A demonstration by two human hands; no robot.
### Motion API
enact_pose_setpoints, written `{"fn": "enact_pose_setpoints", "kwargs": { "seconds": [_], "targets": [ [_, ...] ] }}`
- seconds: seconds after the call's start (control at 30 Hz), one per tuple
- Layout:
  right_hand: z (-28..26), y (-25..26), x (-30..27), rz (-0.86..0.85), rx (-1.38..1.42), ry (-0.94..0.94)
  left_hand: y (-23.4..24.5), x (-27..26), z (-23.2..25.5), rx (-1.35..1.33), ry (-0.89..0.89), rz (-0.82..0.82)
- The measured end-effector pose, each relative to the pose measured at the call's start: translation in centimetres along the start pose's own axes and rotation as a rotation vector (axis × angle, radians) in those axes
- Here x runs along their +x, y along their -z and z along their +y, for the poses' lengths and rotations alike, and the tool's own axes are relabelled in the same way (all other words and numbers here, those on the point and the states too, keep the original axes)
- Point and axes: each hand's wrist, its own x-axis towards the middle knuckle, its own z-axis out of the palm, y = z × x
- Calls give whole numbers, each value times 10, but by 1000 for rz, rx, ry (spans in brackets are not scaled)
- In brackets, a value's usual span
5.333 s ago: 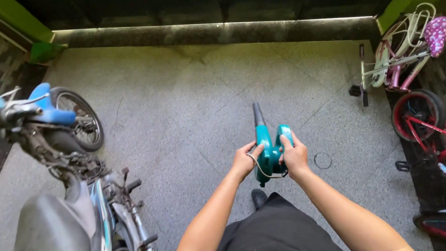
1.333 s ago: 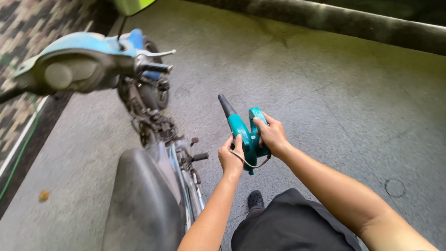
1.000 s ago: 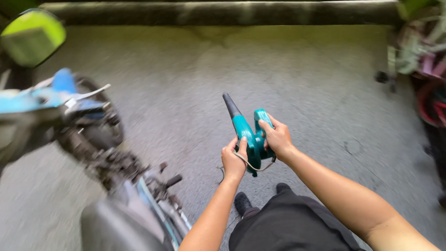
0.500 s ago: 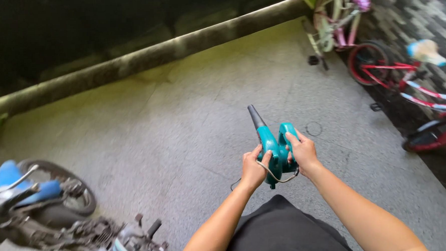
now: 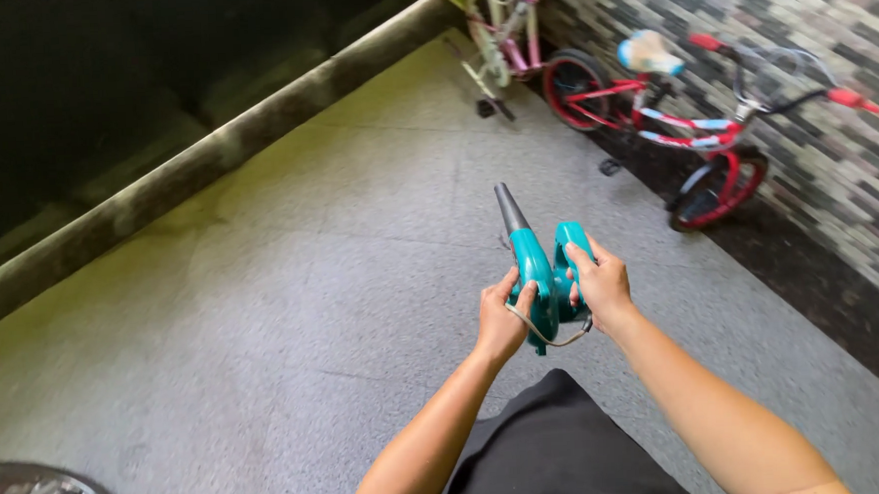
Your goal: Operate a handheld electric blower to clear debris in a garage area while managing the power cable.
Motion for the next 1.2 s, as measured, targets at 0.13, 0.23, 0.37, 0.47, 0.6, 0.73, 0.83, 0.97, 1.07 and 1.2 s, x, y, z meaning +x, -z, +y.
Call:
{"fn": "enact_pose_setpoints", "kwargs": {
  "seconds": [0.13, 0.23, 0.37, 0.47, 0.6, 0.73, 0.83, 0.97, 1.07, 1.2],
  "targets": [
    [-16, 42, 20, 50, 86, 8, -31, 15, 46, -16, 4, -118],
    [-22, 66, 40, 90, 108, 18, -55, 31, 57, -10, -22, -146],
    [-41, 90, 65, 106, 120, 62, -86, 60, 66, 31, -81, -118],
    [-54, 104, 92, 123, 119, 79, -106, 86, 80, 29, -90, -149],
    [-73, 119, 139, 152, 122, 61, -139, 133, 91, 9, -86, -183],
    [-101, 128, 193, 186, 106, 46, -163, 184, 114, -17, -29, -216],
    [-128, 130, 229, 169, 111, 85, -175, 221, 132, -37, -54, -206],
    [-147, 136, 263, 157, 119, 100, -193, 254, 144, -27, -102, -162],
    [-152, 148, 280, 167, 123, 115, -213, 269, 143, -5, -97, -166],
    [-129, 179, 297, 173, 117, 36, -251, 270, 124, 54, -75, -217]
  ]
}}
